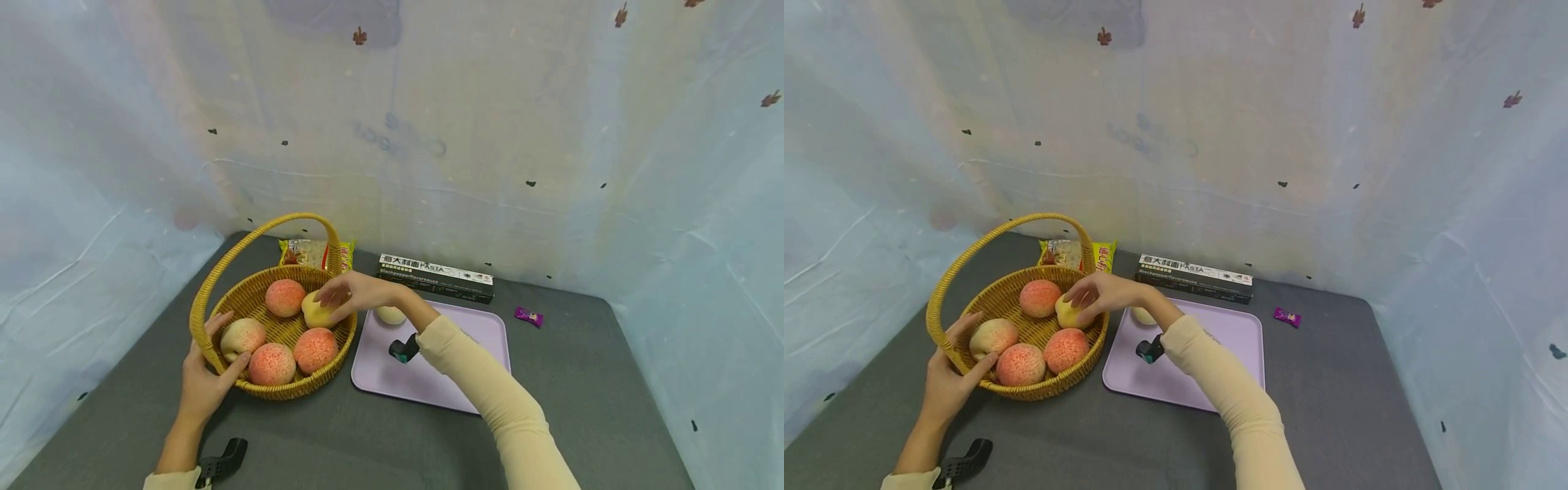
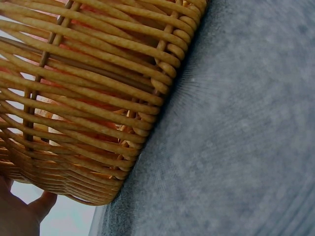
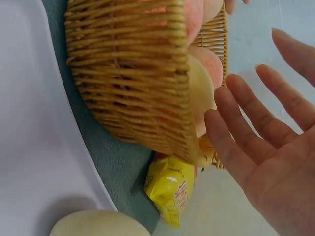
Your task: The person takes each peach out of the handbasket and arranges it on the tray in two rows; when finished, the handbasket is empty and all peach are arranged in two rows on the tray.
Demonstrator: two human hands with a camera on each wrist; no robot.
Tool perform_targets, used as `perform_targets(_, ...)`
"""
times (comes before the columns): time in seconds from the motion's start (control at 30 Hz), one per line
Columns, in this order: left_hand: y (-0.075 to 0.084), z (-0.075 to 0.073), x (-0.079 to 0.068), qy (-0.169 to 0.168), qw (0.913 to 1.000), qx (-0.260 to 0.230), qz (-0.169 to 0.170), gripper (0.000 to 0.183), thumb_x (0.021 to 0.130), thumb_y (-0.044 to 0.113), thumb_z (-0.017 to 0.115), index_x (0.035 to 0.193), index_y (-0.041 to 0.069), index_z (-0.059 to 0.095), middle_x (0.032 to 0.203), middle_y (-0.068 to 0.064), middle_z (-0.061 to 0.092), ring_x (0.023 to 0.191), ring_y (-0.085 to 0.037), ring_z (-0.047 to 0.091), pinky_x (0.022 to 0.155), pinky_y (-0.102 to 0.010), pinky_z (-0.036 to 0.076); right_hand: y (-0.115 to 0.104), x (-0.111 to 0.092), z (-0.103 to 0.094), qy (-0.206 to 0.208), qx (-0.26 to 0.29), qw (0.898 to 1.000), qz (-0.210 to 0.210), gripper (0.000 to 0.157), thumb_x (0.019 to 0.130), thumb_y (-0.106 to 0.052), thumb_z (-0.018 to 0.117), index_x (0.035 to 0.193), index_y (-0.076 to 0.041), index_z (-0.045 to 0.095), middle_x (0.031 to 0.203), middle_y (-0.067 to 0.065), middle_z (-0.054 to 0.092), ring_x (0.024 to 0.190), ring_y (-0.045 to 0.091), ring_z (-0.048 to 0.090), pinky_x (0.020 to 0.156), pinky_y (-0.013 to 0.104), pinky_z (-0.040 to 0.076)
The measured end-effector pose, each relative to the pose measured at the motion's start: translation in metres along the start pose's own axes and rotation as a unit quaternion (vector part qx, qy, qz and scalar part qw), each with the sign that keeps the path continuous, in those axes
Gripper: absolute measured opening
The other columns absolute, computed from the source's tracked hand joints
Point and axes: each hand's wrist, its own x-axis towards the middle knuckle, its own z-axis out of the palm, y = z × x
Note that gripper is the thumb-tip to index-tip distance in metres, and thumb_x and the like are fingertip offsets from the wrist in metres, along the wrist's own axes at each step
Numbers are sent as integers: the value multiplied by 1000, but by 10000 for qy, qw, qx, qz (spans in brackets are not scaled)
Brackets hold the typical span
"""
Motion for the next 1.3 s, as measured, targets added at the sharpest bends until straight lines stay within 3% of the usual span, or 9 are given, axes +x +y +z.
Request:
perform_targets(0.17,-1,-1,-1,-18,10000,5,-15,71,70,-24,68,138,-12,51,137,-41,43,147,-35,26,114,-27,30,-1,4,5,-179,-1,9998,41,48,89,-9,74,133,5,58,129,20,62,118,32,60,97,27,50)
perform_targets(0.4,-4,-1,-2,-9,10000,-11,53,70,71,-23,68,138,-12,50,138,-38,44,146,-40,26,112,-25,33,-3,10,12,-571,208,9981,-45,51,90,-5,72,135,8,55,130,24,60,121,37,57,96,28,50)
perform_targets(0.57,-3,-1,-3,13,10000,14,62,70,71,-23,68,137,-11,51,139,-36,45,147,-37,27,111,-25,33,-8,12,17,-788,309,9964,43,49,90,0,70,136,4,56,134,22,59,125,36,55,101,33,49)
perform_targets(0.7,-2,-2,-2,13,10000,42,41,70,71,-23,68,138,-11,51,139,-34,45,147,-36,27,112,-25,32,-14,14,21,-882,102,9960,96,49,88,3,70,136,1,58,134,17,60,127,34,53,106,39,46)
perform_targets(0.97,-3,-4,-2,-21,9999,49,-104,71,70,-23,69,138,-11,51,139,-38,43,144,-48,23,113,-28,31,-18,21,25,-1037,-327,9937,271,51,86,8,69,136,3,59,137,16,58,131,24,49,111,39,39)
perform_targets(1.13,-3,-4,-2,-12,10000,45,-40,71,70,-24,69,138,-11,51,138,-39,43,145,-47,23,114,-28,30,-21,28,24,-1300,-844,9874,329,53,85,6,71,136,3,58,138,12,58,131,21,49,113,39,38)
perform_targets(1.3,1,-3,-1,-12,10000,68,63,71,70,-23,70,138,-11,51,138,-37,44,147,-36,27,114,-27,30,-26,35,23,-1634,-1482,9741,488,56,83,3,75,137,-1,59,139,9,56,133,22,46,114,35,36)
